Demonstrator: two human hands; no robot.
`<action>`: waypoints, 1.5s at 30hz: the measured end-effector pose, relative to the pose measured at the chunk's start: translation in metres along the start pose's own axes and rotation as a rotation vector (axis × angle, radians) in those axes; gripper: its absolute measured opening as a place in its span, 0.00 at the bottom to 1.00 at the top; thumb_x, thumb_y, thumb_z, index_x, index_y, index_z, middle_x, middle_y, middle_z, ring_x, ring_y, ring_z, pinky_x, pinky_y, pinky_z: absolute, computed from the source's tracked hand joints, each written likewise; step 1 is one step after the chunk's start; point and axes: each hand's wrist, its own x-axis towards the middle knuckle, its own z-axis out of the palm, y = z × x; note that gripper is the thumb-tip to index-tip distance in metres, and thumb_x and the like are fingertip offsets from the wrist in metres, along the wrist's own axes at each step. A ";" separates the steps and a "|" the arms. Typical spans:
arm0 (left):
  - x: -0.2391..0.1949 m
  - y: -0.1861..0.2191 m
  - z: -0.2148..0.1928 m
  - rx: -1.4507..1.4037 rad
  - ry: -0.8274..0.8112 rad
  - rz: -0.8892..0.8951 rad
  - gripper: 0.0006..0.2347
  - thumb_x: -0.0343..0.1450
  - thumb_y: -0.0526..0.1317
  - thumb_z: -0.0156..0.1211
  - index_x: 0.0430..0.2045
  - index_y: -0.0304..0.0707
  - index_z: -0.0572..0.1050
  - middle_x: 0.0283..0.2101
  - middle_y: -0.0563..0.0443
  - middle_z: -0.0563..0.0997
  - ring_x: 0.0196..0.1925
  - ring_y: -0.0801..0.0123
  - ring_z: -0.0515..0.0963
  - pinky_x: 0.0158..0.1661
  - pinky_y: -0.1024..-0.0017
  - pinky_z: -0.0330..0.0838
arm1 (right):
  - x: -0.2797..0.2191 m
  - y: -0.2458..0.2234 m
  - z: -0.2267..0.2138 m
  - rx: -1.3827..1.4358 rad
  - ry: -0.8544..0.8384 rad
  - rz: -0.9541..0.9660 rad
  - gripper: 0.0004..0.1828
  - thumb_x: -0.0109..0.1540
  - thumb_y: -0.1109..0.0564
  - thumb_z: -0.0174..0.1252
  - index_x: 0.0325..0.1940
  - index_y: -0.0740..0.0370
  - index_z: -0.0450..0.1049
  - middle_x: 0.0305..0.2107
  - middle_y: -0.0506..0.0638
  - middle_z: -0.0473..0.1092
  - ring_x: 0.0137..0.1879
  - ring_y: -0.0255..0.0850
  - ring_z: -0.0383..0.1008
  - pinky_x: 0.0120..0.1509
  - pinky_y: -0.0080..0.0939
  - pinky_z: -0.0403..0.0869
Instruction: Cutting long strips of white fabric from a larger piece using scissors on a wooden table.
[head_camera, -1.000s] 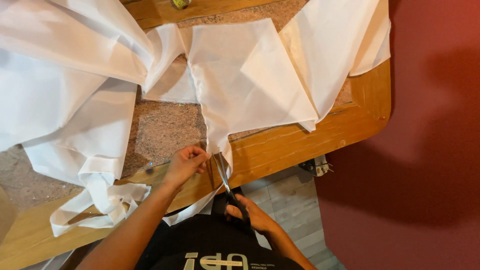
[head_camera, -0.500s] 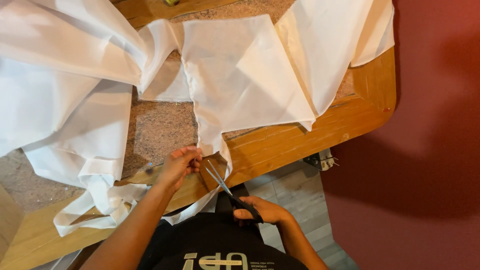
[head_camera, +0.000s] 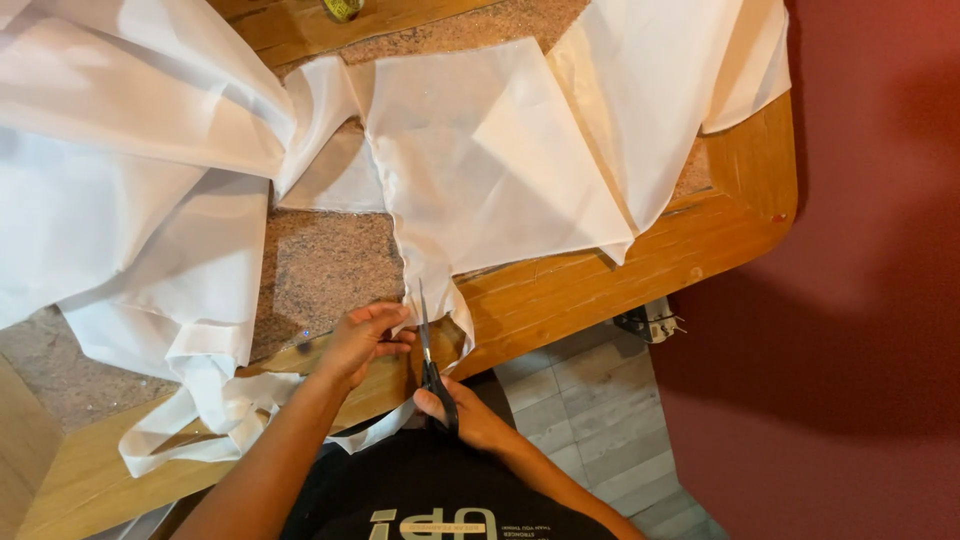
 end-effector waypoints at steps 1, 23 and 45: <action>-0.002 0.002 0.001 0.001 0.001 0.000 0.10 0.69 0.35 0.64 0.40 0.27 0.80 0.31 0.39 0.82 0.30 0.61 0.81 0.35 0.68 0.80 | 0.001 0.005 0.001 0.001 0.000 -0.001 0.22 0.63 0.35 0.52 0.37 0.57 0.69 0.33 0.47 0.69 0.39 0.35 0.73 0.47 0.34 0.71; -0.005 0.001 0.001 0.016 0.004 0.014 0.12 0.68 0.32 0.63 0.43 0.21 0.79 0.34 0.34 0.82 0.32 0.57 0.82 0.38 0.66 0.81 | -0.004 0.001 0.011 -0.024 0.158 0.031 0.17 0.62 0.40 0.58 0.34 0.55 0.71 0.25 0.46 0.72 0.31 0.36 0.75 0.42 0.36 0.73; -0.003 -0.003 -0.005 0.051 -0.051 0.032 0.11 0.68 0.34 0.63 0.41 0.25 0.80 0.32 0.37 0.83 0.32 0.60 0.83 0.37 0.69 0.79 | 0.016 -0.004 -0.003 -0.029 0.034 -0.074 0.18 0.63 0.38 0.56 0.34 0.54 0.67 0.24 0.49 0.71 0.30 0.37 0.73 0.37 0.35 0.72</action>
